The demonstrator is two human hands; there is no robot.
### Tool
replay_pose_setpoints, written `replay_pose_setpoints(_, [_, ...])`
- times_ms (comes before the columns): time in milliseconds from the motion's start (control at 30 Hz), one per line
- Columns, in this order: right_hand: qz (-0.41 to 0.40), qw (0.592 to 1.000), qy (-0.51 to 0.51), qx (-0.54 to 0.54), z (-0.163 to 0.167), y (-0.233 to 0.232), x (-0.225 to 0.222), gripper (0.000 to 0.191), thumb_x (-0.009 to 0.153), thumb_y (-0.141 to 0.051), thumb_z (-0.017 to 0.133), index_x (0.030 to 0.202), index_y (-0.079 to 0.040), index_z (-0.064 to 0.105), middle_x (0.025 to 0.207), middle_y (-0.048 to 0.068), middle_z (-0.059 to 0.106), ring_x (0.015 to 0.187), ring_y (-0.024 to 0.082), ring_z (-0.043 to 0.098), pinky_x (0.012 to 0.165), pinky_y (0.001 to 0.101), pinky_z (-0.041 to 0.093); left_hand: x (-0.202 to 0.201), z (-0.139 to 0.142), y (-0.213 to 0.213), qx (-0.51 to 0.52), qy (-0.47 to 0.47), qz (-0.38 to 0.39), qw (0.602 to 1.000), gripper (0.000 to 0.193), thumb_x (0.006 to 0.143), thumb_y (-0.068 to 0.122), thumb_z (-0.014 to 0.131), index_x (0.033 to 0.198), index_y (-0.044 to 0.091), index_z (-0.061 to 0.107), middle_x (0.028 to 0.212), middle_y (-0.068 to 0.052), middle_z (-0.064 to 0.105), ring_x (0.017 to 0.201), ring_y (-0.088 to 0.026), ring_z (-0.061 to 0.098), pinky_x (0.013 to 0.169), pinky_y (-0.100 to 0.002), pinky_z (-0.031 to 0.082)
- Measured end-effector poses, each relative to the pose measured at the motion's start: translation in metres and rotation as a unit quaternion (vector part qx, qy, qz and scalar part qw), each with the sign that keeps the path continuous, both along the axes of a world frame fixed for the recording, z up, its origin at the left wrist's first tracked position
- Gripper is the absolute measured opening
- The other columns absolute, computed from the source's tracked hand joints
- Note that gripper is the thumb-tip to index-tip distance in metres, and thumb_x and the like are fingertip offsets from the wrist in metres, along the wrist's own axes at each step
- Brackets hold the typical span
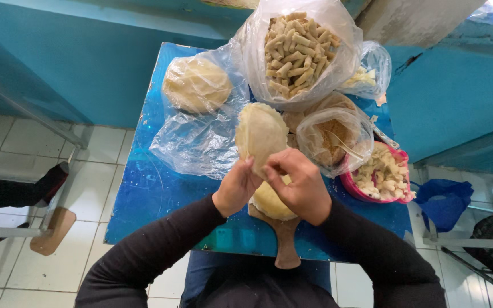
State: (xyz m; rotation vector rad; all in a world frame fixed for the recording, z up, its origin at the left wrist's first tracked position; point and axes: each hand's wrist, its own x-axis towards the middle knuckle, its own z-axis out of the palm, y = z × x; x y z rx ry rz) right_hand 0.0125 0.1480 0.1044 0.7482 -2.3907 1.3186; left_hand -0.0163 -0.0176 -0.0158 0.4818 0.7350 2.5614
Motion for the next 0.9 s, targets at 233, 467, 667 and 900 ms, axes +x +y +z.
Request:
replay_pose_setpoints(233, [-0.037,0.999,-0.011,-0.039,0.0,0.001,0.005,0.017,0.088,-0.009,0.077,0.098,-0.003,0.066,0.089,0.009,0.067,0.077,0.02,0.067,0.072,0.0309,0.055,0.01,-0.014,0.002,-0.23,0.229,0.051,0.944,0.045,0.115,0.028,0.038,0.134,-0.01,0.053,0.139,-0.018,0.055,0.132,-0.025,0.049,0.121,-0.038,0.038])
replay_pose_setpoints(467, [-0.042,0.999,0.007,-0.031,0.001,0.002,0.01,0.017,0.086,-0.004,0.073,0.101,-0.001,0.065,0.091,0.012,0.067,0.079,0.024,0.069,0.074,0.0315,0.056,0.013,-0.001,-0.002,-0.249,0.272,0.055,0.928,0.059,0.108,0.031,0.042,0.153,-0.005,0.036,0.152,-0.016,0.048,0.146,-0.026,0.043,0.124,-0.036,0.031])
replay_pose_setpoints(667, [0.031,0.994,-0.086,-0.052,-0.009,0.012,0.001,0.012,0.087,-0.004,0.068,0.098,0.0,0.065,0.09,0.011,0.068,0.085,0.021,0.067,0.077,0.0293,0.054,0.008,0.005,0.003,-0.212,0.086,0.106,0.968,0.047,0.114,0.03,0.055,0.14,-0.009,0.055,0.122,-0.014,0.063,0.109,-0.019,0.06,0.094,-0.033,0.05])
replay_pose_setpoints(900, [0.098,0.838,-0.37,-0.388,-0.028,0.025,-0.029,0.009,0.1,-0.009,0.056,0.103,-0.001,0.057,0.095,0.007,0.068,0.088,0.016,0.067,0.085,0.0317,0.055,0.014,0.016,0.005,-0.127,0.043,0.135,0.982,0.044,0.11,0.031,0.045,0.141,0.001,0.051,0.127,-0.006,0.064,0.112,-0.013,0.061,0.097,-0.028,0.05])
